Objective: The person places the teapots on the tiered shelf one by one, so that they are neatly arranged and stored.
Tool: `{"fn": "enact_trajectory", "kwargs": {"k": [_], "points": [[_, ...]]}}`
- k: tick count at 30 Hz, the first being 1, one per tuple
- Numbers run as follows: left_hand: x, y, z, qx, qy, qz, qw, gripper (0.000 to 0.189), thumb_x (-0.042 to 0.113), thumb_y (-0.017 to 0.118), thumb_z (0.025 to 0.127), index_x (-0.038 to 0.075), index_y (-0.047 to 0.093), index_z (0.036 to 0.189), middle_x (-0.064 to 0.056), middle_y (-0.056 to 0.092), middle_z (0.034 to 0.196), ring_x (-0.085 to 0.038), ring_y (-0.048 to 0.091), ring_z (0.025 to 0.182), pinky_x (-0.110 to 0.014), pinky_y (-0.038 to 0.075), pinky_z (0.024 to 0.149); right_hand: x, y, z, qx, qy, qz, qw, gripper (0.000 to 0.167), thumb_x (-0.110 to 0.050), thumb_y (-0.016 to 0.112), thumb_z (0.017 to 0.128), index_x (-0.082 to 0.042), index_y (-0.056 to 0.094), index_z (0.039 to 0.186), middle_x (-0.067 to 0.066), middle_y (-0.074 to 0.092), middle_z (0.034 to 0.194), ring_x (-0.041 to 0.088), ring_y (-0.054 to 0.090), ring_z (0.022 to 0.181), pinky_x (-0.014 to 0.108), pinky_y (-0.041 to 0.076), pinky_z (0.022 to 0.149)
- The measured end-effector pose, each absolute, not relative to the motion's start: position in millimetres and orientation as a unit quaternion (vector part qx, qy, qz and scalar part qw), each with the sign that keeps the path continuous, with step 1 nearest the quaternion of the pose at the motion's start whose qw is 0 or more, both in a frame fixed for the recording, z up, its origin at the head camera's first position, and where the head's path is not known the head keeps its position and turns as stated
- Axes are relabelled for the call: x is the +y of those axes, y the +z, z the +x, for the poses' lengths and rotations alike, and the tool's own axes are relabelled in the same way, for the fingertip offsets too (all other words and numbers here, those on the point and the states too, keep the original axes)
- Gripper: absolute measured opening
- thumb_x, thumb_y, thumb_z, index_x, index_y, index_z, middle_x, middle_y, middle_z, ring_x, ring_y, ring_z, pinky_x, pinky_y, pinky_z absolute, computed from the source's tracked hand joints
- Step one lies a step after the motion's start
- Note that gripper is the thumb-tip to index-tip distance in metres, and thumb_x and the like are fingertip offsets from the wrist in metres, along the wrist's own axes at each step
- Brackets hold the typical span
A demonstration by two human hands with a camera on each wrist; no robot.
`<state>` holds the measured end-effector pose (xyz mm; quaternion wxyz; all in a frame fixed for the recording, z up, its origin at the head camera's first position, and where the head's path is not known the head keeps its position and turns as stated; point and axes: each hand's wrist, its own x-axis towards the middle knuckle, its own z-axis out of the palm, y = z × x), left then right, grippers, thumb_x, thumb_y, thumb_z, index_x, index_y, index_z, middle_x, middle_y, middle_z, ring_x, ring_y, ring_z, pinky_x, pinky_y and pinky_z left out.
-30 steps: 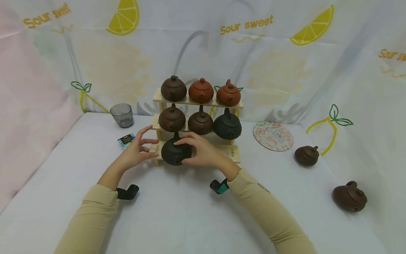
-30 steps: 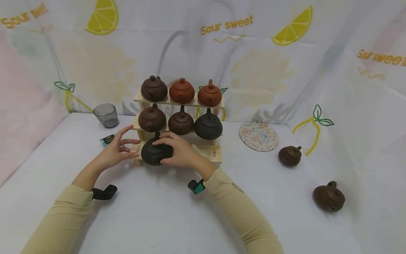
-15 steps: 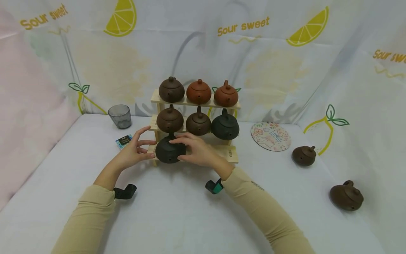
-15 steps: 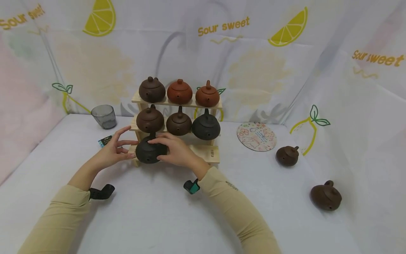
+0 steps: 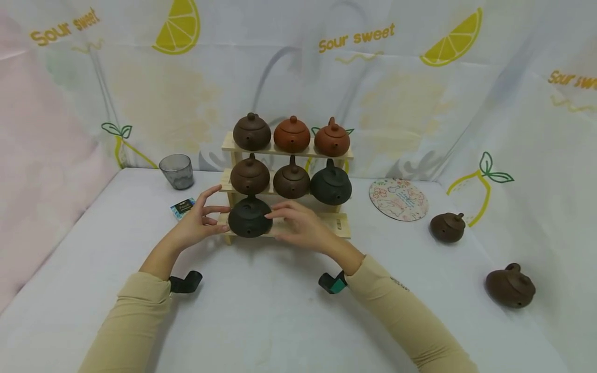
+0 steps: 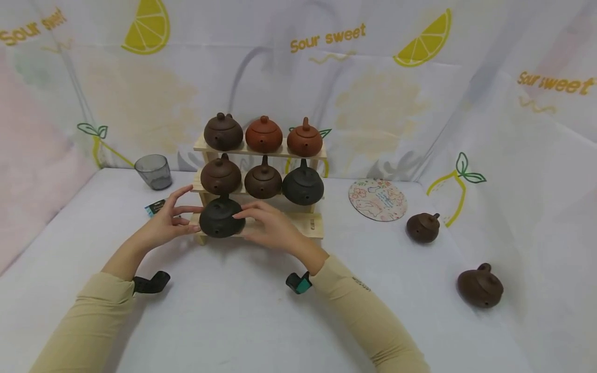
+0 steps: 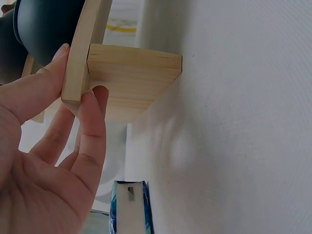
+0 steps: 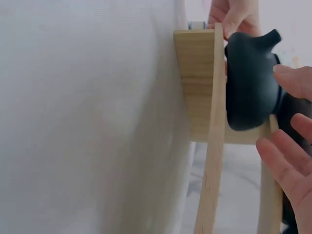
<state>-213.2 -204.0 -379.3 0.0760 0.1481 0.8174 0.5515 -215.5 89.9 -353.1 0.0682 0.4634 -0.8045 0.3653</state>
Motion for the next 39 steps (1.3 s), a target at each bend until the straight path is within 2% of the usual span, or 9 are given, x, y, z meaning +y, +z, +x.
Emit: {"fn": "enact_trajectory", "kwargs": {"k": [10, 17, 20, 24, 27, 33, 39], "points": [[-204.7, -379.8, -213.5, 0.819, 0.550, 0.146, 0.080, 0.095, -0.002, 0.068, 0.082, 0.024, 0.005, 0.149, -0.027, 0.047, 0.131, -0.025, 0.052, 0.077, -0.027, 0.047, 0.066, 135.9, -355.2, -183.0, -0.814, 0.372, 0.441, 0.071, 0.038, -0.002, 0.076, 0.075, -0.007, 0.065, 0.111, 0.012, 0.054, 0.122, 0.022, 0.047, 0.117, 0.037, 0.039, 0.095], [-204.4, -379.0, -212.9, 0.820, 0.549, 0.142, 0.080, 0.095, -0.002, 0.068, 0.082, 0.023, 0.005, 0.149, -0.027, 0.047, 0.131, -0.026, 0.052, 0.078, -0.027, 0.047, 0.067, 170.7, -363.9, -163.7, -0.817, 0.388, 0.414, 0.108, 0.038, -0.001, 0.077, 0.074, -0.006, 0.064, 0.109, 0.014, 0.056, 0.120, 0.024, 0.050, 0.114, 0.036, 0.041, 0.092], [-204.9, -379.0, -213.2, 0.823, 0.544, 0.142, 0.080, 0.097, -0.001, 0.069, 0.082, 0.025, 0.005, 0.149, -0.027, 0.046, 0.131, -0.026, 0.054, 0.079, -0.028, 0.047, 0.068, 187.8, -369.2, -158.5, -0.818, 0.397, 0.396, 0.127, 0.040, 0.002, 0.078, 0.072, -0.005, 0.064, 0.109, 0.014, 0.056, 0.118, 0.025, 0.052, 0.111, 0.032, 0.043, 0.090], [-207.4, -379.9, -214.4, 0.823, 0.540, 0.155, 0.086, 0.098, -0.001, 0.069, 0.082, 0.027, 0.004, 0.149, -0.027, 0.044, 0.131, -0.027, 0.057, 0.081, -0.028, 0.048, 0.069, 206.6, -357.9, -142.0, -0.828, 0.401, 0.361, 0.157, 0.041, 0.011, 0.077, 0.067, 0.002, 0.064, 0.105, 0.018, 0.057, 0.112, 0.028, 0.055, 0.103, 0.029, 0.047, 0.083], [-210.4, -379.0, -214.2, 0.822, 0.536, 0.166, 0.092, 0.097, -0.002, 0.069, 0.082, 0.026, 0.005, 0.149, -0.029, 0.041, 0.132, -0.029, 0.059, 0.084, -0.028, 0.048, 0.071, 222.0, -346.9, -129.1, -0.838, 0.398, 0.329, 0.175, 0.042, 0.018, 0.076, 0.063, 0.007, 0.062, 0.102, 0.020, 0.057, 0.108, 0.023, 0.056, 0.098, 0.027, 0.049, 0.079], [-212.0, -376.4, -214.1, 0.825, 0.531, 0.166, 0.097, 0.097, -0.004, 0.069, 0.081, 0.025, 0.006, 0.149, -0.030, 0.037, 0.134, -0.029, 0.061, 0.084, -0.028, 0.049, 0.071, 262.7, -343.5, -118.4, -0.855, 0.389, 0.275, 0.207, 0.048, 0.025, 0.073, 0.060, 0.011, 0.059, 0.104, 0.018, 0.055, 0.110, 0.001, 0.050, 0.104, 0.017, 0.045, 0.081], [-212.2, -376.4, -213.6, 0.828, 0.530, 0.159, 0.089, 0.097, -0.006, 0.069, 0.080, 0.024, 0.006, 0.149, -0.030, 0.038, 0.134, -0.026, 0.062, 0.081, -0.027, 0.049, 0.070, 304.0, -355.1, -116.6, -0.872, 0.378, 0.214, 0.227, 0.054, 0.026, 0.073, 0.059, 0.008, 0.060, 0.108, 0.018, 0.054, 0.112, -0.004, 0.047, 0.105, 0.009, 0.040, 0.082]]}}
